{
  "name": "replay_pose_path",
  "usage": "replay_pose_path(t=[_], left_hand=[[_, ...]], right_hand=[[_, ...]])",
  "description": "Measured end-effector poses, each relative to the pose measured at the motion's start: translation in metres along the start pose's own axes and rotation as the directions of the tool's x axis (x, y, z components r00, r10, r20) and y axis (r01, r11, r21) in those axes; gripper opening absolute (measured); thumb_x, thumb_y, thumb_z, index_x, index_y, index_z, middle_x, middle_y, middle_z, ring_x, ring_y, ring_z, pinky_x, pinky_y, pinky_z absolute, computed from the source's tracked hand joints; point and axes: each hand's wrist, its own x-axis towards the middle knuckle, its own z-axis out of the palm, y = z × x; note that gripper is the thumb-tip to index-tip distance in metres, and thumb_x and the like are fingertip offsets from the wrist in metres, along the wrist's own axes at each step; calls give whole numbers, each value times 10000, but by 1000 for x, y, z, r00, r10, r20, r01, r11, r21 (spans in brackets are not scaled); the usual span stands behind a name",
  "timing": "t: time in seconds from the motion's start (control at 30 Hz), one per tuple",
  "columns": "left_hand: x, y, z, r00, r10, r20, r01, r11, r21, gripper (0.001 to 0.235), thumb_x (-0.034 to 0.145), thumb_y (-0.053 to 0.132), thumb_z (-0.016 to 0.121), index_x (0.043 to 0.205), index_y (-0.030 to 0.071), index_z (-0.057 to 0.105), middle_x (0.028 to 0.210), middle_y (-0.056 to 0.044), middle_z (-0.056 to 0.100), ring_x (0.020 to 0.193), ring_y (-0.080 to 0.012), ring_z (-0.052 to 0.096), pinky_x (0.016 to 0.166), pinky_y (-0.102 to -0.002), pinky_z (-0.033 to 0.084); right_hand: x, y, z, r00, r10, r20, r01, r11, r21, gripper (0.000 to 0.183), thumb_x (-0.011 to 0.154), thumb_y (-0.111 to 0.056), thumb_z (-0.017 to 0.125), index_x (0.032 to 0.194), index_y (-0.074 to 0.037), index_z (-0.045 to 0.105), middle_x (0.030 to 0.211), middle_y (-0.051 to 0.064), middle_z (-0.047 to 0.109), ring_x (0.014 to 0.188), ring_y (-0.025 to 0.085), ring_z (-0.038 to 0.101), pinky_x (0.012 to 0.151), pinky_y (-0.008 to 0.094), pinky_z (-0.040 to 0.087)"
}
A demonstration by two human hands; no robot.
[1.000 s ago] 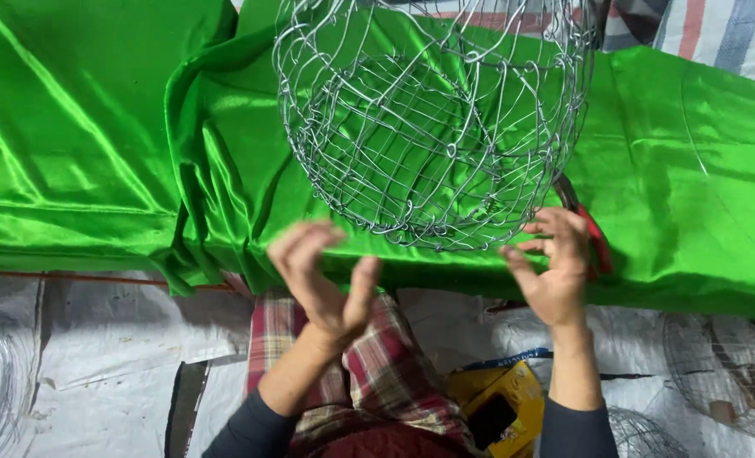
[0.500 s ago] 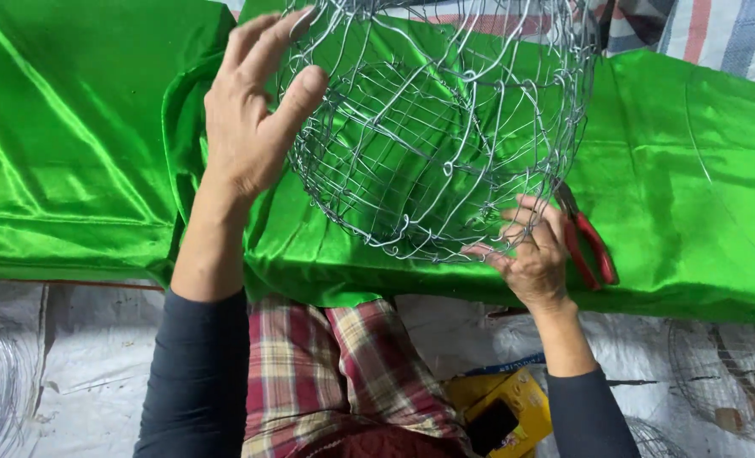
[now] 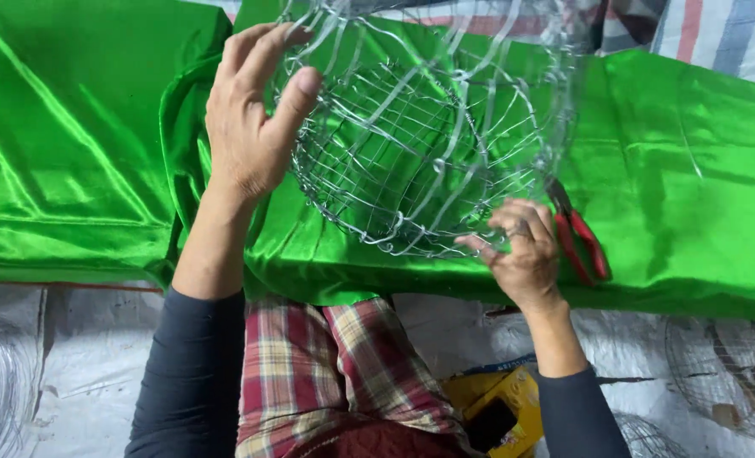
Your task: Inspecting and adjusting a wire mesh basket using hands and pliers
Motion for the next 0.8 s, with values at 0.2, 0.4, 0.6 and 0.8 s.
replay_pose_path(t=[0.2,0.4,0.6,0.8], left_hand=[[-5,-35,14,996,-82,-34,67,944,-323,575,1096,512,321,1423,79,510,1403,-168,473,1347,-326,453,1137,-505,388],[-14,-60,46,973,-209,94,227,822,-522,772,1060,689,217,1610,148,237,1689,-229,236,1574,-433,244,1249,-655,253],[-15,-68,47,979,-202,11,179,839,-514,618,1091,442,422,1616,157,264,1579,-193,363,1015,-169,454,852,-301,468],[-4,-102,33,885,-441,146,399,560,-726,849,938,710,342,1524,97,392,1337,-239,579,1080,-329,669,954,-444,494]], right_hand=[[-4,4,-32,984,177,-36,-157,937,313,484,831,-218,819,1188,-38,546,1309,173,562,1231,341,555,1097,500,477],[20,8,-20,840,514,175,-444,464,767,1039,925,-822,449,1599,-114,96,1599,309,188,1462,506,300,1038,657,406],[40,-19,-14,883,396,252,-455,587,670,1072,870,-943,384,1635,-316,-30,1736,141,-174,1591,537,63,1096,758,359],[45,-26,-22,877,446,180,-464,686,560,787,1028,-736,220,1634,-244,118,1747,158,119,1486,383,328,1002,541,453]])
